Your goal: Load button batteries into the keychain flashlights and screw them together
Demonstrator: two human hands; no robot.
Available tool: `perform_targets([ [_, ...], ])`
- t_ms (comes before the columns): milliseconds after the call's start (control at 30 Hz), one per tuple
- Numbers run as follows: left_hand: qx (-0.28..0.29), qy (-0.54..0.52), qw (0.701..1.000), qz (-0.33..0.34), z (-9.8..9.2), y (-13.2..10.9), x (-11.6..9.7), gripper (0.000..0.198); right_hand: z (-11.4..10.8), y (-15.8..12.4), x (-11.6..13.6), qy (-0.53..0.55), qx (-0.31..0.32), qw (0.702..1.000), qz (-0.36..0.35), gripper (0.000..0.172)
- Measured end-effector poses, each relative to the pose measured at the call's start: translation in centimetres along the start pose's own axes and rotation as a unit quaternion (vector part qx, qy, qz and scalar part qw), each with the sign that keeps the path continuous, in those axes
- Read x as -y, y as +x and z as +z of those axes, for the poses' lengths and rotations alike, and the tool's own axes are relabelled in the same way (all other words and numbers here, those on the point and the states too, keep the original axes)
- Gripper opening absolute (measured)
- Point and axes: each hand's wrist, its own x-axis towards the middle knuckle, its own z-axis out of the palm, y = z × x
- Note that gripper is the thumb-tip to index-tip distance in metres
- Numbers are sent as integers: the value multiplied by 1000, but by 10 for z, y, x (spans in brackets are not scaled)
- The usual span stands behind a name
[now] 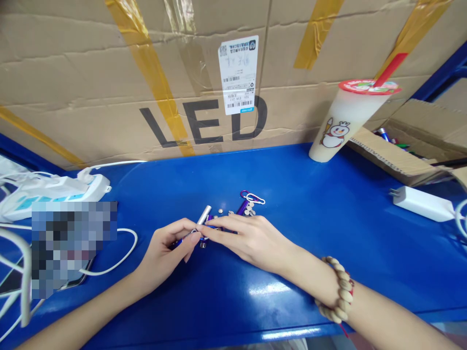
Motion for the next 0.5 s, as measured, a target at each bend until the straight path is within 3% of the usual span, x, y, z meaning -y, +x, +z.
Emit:
perform_targets([
  [167, -5, 81, 997, 11, 0, -2, 1, 24, 3, 1, 1, -27, -36, 999, 12, 29],
  [500, 4, 178, 976, 128, 0, -6, 7, 21, 10, 2, 2, -14, -9, 1000, 9, 35],
])
